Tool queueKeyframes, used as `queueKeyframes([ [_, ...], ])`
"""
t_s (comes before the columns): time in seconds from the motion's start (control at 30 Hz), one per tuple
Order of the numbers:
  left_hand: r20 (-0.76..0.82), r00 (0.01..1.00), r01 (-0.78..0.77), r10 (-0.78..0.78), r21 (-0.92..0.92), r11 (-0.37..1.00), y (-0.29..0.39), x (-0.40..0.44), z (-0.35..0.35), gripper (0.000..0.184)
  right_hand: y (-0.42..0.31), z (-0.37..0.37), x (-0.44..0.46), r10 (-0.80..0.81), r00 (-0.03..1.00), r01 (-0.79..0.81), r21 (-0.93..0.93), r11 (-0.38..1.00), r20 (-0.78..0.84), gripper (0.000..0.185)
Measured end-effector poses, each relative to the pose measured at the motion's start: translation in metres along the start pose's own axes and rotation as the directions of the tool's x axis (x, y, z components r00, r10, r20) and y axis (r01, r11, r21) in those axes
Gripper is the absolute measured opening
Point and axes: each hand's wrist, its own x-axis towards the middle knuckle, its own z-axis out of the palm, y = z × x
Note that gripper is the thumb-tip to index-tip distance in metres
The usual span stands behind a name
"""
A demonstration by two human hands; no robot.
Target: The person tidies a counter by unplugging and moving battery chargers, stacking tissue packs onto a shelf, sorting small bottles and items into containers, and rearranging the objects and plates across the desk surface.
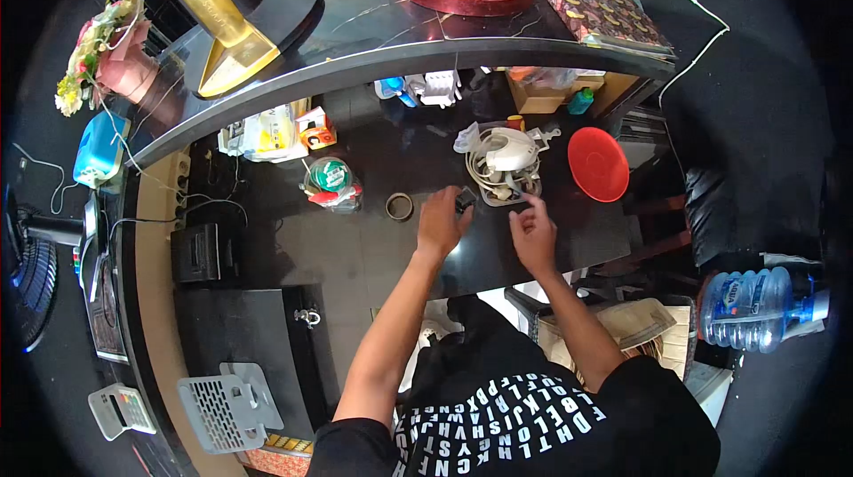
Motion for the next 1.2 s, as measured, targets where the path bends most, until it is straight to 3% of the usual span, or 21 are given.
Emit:
queueKeyframes([
  [0.1,-0.06,0.996,0.048,-0.062,-0.203,0.978,0.02,-0.018,-0.017,0.047,-0.017,0.007,-0.008,0.073,0.98,-0.094,0.107,0.99,0.183,0.04],
  [0.17,-0.049,0.997,0.048,-0.067,-0.321,0.946,0.023,-0.029,-0.018,0.048,-0.016,0.013,-0.006,0.128,0.953,-0.205,0.274,0.94,0.274,0.039],
  [0.23,-0.064,0.998,0.001,-0.024,-0.339,0.941,0.035,-0.029,-0.021,0.049,-0.023,0.01,0.002,0.191,0.887,-0.359,0.367,0.858,0.421,0.039],
  [0.27,-0.075,0.997,-0.025,-0.001,-0.347,0.938,0.04,-0.026,-0.023,0.05,-0.016,0.01,0.007,0.215,0.881,-0.385,0.375,0.843,0.421,0.042],
  [0.4,-0.108,0.994,-0.035,0.004,-0.282,0.959,0.051,-0.016,-0.029,0.052,-0.013,0.001,0.022,0.168,0.94,-0.263,0.321,0.91,0.296,0.044],
  [0.47,-0.16,0.986,-0.076,0.043,-0.207,0.975,0.038,-0.015,-0.029,0.054,0.007,0.002,0.037,0.014,0.987,-0.051,0.228,0.972,0.161,0.044],
  [0.53,-0.203,0.977,0.056,-0.058,-0.013,0.998,0.016,-0.021,-0.033,0.06,0.002,-0.003,0.045,-0.073,0.996,0.063,0.16,0.985,0.057,0.042],
  [0.63,-0.286,0.925,0.317,-0.25,0.219,0.923,-0.005,-0.03,-0.043,0.07,-0.005,-0.019,0.06,-0.031,0.971,0.077,-0.185,0.98,0.238,0.038],
  [0.67,-0.321,0.893,0.409,-0.316,0.281,0.869,-0.009,-0.032,-0.047,0.074,-0.003,-0.02,0.062,-0.092,0.965,0.139,-0.183,0.973,0.246,0.038],
  [0.77,-0.207,0.852,0.523,-0.481,0.321,0.79,-0.031,-0.035,-0.049,0.081,-0.004,-0.02,0.064,-0.245,0.931,0.297,-0.17,0.94,0.271,0.038],
  [0.9,-0.121,0.923,0.379,-0.366,0.111,0.919,-0.054,-0.036,-0.056,0.073,-0.013,-0.023,0.062,-0.193,0.931,0.263,-0.203,0.943,0.311,0.044],
  [0.93,-0.169,0.941,0.316,-0.292,0.131,0.94,-0.053,-0.038,-0.055,0.068,-0.018,-0.024,0.061,-0.167,0.935,0.238,-0.205,0.949,0.313,0.045],
  [1.0,-0.173,0.941,0.303,-0.292,0.039,0.952,-0.05,-0.042,-0.056,0.069,-0.021,-0.023,0.056,-0.181,0.94,0.242,-0.191,0.951,0.29,0.043],
  [1.1,-0.214,0.93,0.285,-0.297,-0.086,0.955,-0.03,-0.043,-0.058,0.072,-0.005,-0.014,0.047,-0.309,0.949,0.316,-0.153,0.936,0.067,0.041],
  [1.2,-0.221,0.941,0.202,-0.255,-0.237,0.95,-0.002,-0.042,-0.053,0.081,-0.019,-0.003,0.025,-0.239,0.96,0.256,-0.112,0.96,0.147,0.04],
])
